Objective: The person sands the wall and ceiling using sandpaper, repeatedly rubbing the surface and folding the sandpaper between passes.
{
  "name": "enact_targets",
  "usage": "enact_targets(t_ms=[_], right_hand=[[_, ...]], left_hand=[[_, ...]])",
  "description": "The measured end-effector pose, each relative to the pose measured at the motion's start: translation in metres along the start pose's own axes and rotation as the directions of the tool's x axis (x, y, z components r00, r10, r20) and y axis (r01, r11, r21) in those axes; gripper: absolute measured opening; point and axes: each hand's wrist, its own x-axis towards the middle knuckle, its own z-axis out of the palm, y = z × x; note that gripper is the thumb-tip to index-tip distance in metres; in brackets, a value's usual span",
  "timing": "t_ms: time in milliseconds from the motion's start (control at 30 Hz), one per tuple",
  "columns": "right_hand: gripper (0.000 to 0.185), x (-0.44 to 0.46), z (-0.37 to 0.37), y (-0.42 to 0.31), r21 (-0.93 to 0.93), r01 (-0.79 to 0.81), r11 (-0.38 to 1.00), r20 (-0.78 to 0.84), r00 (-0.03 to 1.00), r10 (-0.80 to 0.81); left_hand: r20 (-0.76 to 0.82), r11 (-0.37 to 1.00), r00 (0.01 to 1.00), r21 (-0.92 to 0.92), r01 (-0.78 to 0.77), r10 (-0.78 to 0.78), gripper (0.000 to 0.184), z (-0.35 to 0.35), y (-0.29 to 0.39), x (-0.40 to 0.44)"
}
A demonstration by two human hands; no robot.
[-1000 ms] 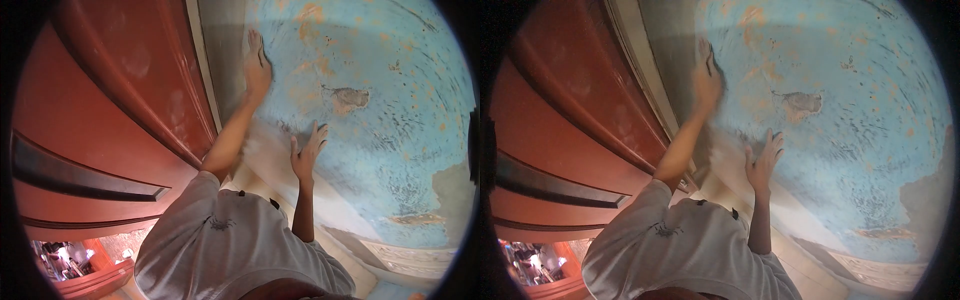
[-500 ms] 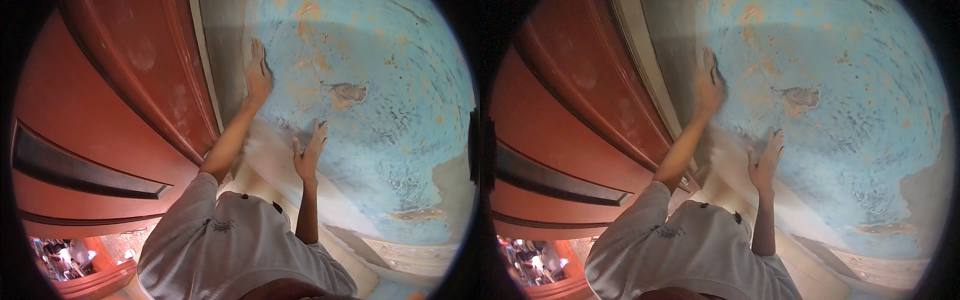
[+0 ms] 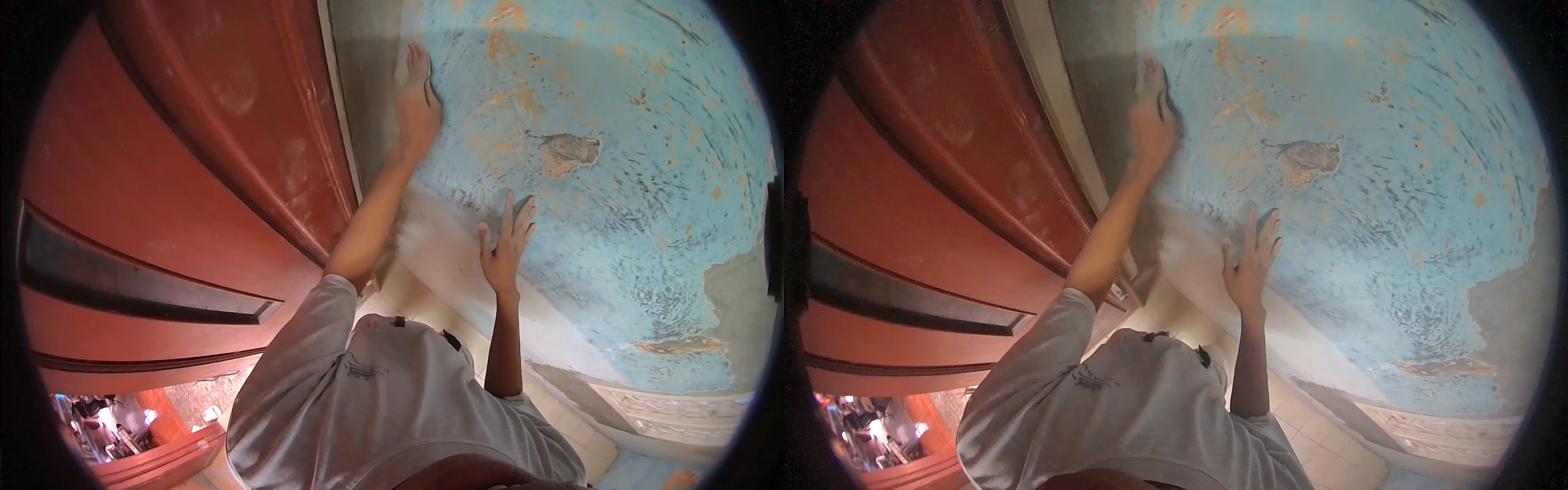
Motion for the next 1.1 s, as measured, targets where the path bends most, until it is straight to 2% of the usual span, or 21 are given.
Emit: enact_targets(t_ms=[133, 233, 367, 433, 467, 567, 667, 733, 867, 933, 967, 1033, 1067, 1100], right_hand=[[0.073, 0.0, 0.002, -0.001, -0.02, -0.01, 1.0, 0.005, 1.0, 0.01], [0.073, -0.001, 0.002, -0.001, -0.007, -0.011, 1.0, 0.008, 1.0, 0.011], [0.074, 0.001, 0.001, -0.003, -0.02, -0.023, 1.0, 0.007, 1.0, 0.023], [0.074, 0.002, 0.001, -0.005, -0.013, -0.031, 0.999, 0.001, 1.0, 0.031], [0.074, 0.001, 0.002, -0.005, -0.006, -0.017, 1.0, -0.008, 1.0, 0.017], [0.074, -0.001, 0.0, -0.003, 0.008, 0.004, 1.0, -0.013, 1.0, -0.003], [0.073, -0.003, -0.007, -0.001, 0.025, 0.02, 0.999, 0.009, 1.0, -0.02], [0.073, -0.001, -0.003, -0.001, 0.05, 0.011, 0.999, -0.005, 1.0, -0.011], [0.072, -0.004, 0.002, 0.0, 0.004, 0.01, 1.0, -0.018, 1.0, -0.01], [0.072, -0.005, 0.0, -0.001, 0.001, 0.021, 1.0, -0.016, 1.0, -0.021], [0.072, -0.005, -0.003, -0.003, 0.025, 0.016, 1.0, -0.014, 1.0, -0.016], [0.072, -0.006, -0.005, -0.004, 0.051, 0.013, 0.999, -0.015, 1.0, -0.013], [0.072, -0.007, -0.006, -0.004, 0.071, 0.001, 0.998, -0.005, 1.0, 0.0], [0.073, -0.007, -0.006, -0.003, 0.092, -0.015, 0.996, 0.0, 1.0, 0.015]], left_hand=[[0.032, 0.999, 0.999, 0.046, 0.011, -0.012, 0.058, 0.002, 0.001, -0.024], [0.013, 0.998, 1.0, 0.062, 0.002, -0.002, 0.065, 0.005, 0.003, 0.003], [0.018, 0.998, 0.999, -0.043, 0.05, -0.05, 0.066, 0.006, 0.004, -0.001], [0.092, 0.991, 0.996, 0.131, 0.002, -0.014, 0.065, -0.001, 0.007, -0.022], [0.1, 0.991, 0.995, 0.134, -0.002, -0.011, 0.065, 0.0, 0.004, -0.022], [0.063, 0.998, 0.996, 0.036, 0.058, -0.06, 0.064, 0.004, 0.009, -0.001], [0.051, 1.0, 0.999, -0.001, 0.014, -0.014, 0.065, 0.002, 0.001, 0.001], [0.105, 0.995, 0.994, 0.094, -0.024, 0.014, 0.059, -0.004, 0.004, -0.021], [0.159, 0.998, 0.987, 0.066, -0.01, 0.0, 0.053, -0.008, -0.005, -0.007], [0.118, 0.994, 0.988, -0.013, 0.106, -0.104, 0.05, -0.007, 0.01, 0.021], [0.118, 0.994, 0.987, -0.012, 0.107, -0.105, 0.05, -0.007, 0.01, 0.017], [0.129, 0.991, 0.99, 0.131, 0.032, -0.049, 0.05, -0.006, 0.01, 0.003], [0.128, 0.991, 0.991, 0.128, 0.023, -0.04, 0.05, -0.007, 0.012, -0.008], [0.11, 0.993, 0.989, 0.07, 0.094, -0.102, 0.048, -0.011, 0.018, -0.02]])
